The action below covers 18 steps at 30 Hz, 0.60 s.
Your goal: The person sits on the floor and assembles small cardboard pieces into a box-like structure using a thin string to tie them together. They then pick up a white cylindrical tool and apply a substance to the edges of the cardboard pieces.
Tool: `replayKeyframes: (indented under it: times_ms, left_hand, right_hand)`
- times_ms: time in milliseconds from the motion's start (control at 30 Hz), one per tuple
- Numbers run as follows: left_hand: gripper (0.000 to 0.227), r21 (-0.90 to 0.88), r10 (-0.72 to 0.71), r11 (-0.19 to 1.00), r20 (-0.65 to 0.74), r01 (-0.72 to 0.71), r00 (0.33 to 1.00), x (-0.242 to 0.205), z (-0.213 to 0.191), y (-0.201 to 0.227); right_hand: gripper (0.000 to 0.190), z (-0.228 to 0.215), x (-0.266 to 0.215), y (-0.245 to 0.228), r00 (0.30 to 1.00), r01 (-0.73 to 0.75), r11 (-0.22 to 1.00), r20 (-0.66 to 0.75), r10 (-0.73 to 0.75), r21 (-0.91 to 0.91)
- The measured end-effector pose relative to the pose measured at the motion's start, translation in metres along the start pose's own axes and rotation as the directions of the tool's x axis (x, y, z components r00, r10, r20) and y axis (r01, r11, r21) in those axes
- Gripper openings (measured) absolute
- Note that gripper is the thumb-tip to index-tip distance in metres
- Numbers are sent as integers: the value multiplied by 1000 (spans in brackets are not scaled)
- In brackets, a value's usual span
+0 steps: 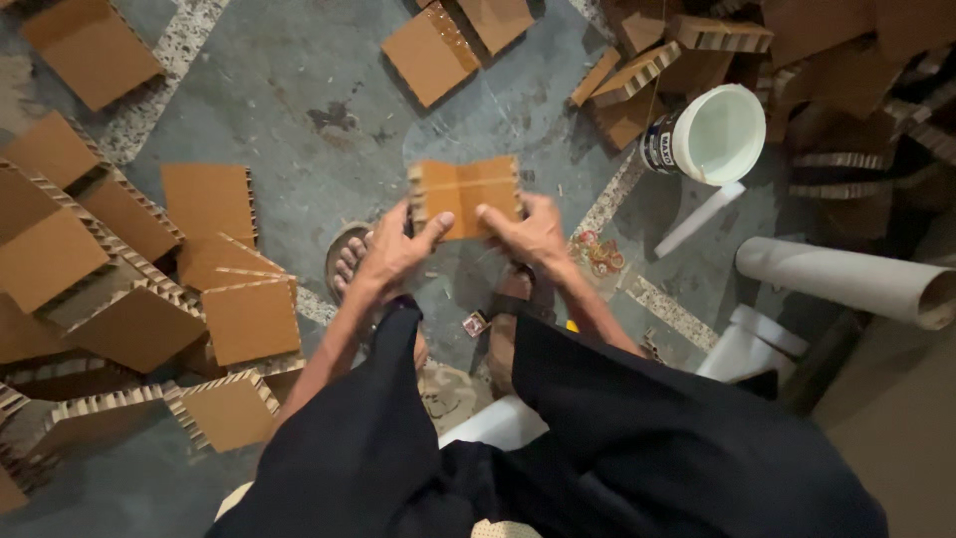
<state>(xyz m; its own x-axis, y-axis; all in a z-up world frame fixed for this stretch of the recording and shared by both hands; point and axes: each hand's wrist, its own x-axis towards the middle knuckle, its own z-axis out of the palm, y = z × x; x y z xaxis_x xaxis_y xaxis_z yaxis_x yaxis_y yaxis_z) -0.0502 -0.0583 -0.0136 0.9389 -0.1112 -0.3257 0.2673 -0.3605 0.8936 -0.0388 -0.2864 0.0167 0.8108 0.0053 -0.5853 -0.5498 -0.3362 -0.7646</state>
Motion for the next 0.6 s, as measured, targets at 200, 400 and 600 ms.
replayKeyframes:
  times_ms: [200, 400, 600]
  left_hand:
    - [93, 202, -18, 978, -129, 44, 992, 93, -25, -22]
    - [100, 652, 216, 755, -146, -70, 965, 209, -7, -30]
    - [91, 726, 74, 685, -155, 63, 985, 233, 4, -3]
  right_hand:
    - [43, -141, 38, -42, 998, 5, 956, 63, 14, -292]
    - [25, -254, 13, -122, 707, 708, 604, -378, -598, 366]
    - [23, -149, 13, -84, 696, 714, 696, -191, -692, 79]
